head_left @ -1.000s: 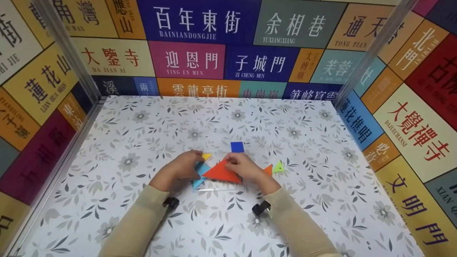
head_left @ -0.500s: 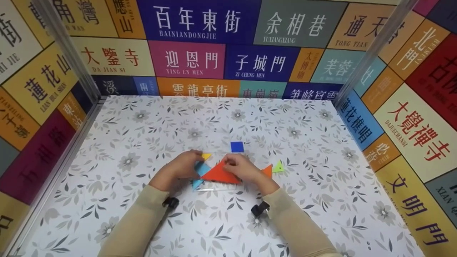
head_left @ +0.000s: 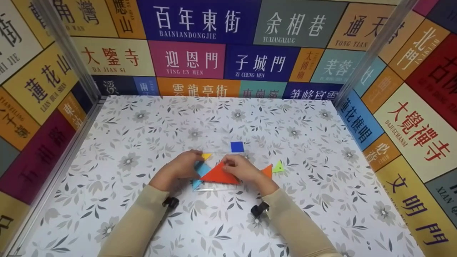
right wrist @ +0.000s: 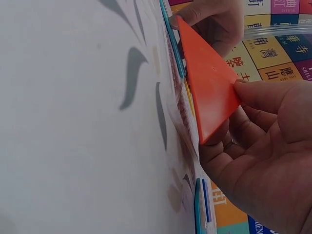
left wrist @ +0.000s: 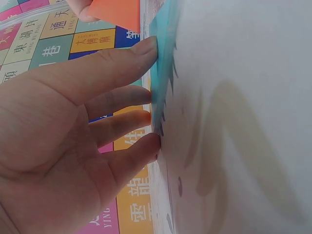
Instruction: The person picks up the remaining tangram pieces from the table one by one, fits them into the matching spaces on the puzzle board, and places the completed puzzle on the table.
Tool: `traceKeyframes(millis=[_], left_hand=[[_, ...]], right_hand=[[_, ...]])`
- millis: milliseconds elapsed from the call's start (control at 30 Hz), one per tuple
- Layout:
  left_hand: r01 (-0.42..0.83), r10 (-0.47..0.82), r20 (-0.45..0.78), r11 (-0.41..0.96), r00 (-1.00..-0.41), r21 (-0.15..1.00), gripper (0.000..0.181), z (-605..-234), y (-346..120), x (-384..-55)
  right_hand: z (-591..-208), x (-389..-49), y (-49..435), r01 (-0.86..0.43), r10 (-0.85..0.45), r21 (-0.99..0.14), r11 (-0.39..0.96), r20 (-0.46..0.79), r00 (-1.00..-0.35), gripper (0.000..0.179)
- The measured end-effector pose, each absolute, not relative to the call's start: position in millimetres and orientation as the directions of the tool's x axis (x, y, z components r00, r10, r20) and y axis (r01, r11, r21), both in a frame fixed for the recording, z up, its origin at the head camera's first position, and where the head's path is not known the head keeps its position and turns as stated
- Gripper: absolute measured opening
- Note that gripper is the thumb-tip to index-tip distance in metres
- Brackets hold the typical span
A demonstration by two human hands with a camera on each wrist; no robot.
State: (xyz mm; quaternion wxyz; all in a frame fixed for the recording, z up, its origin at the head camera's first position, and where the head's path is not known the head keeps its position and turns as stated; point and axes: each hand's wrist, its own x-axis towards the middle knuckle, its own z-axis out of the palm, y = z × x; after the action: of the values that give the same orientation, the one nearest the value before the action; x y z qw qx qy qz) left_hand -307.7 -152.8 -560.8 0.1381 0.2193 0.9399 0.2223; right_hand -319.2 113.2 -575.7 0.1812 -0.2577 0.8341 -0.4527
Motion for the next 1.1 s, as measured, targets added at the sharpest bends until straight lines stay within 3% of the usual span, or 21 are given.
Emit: traceKeyframes(millis=[400, 800, 1100], left_hand=[[0.293, 0.439, -0.211, 0.820, -0.874, 0.493, 0.057, -561.8, -151.8, -308.2], [0.293, 0.438, -0.209, 0.820, -0.875, 0.492, 0.057, -563.5, -151.5, -307.1], [0.226, 0.393, -0.265, 0.840, -0.880, 0.494, 0.060, -560.9, -150.1, -308.3]], right_hand=[[-574.9, -315.3, 110.4, -0.239, -0.593, -0.849, 0.471, -0.104, -0.798, 0.011], [-579.3, -312.2, 107.5, -0.280, -0.621, -0.847, 0.451, -0.072, -0.781, 0.011], [-575.7, -310.1, 104.3, -0.312, -0.632, -0.834, 0.456, -0.057, -0.772, 0.011]])
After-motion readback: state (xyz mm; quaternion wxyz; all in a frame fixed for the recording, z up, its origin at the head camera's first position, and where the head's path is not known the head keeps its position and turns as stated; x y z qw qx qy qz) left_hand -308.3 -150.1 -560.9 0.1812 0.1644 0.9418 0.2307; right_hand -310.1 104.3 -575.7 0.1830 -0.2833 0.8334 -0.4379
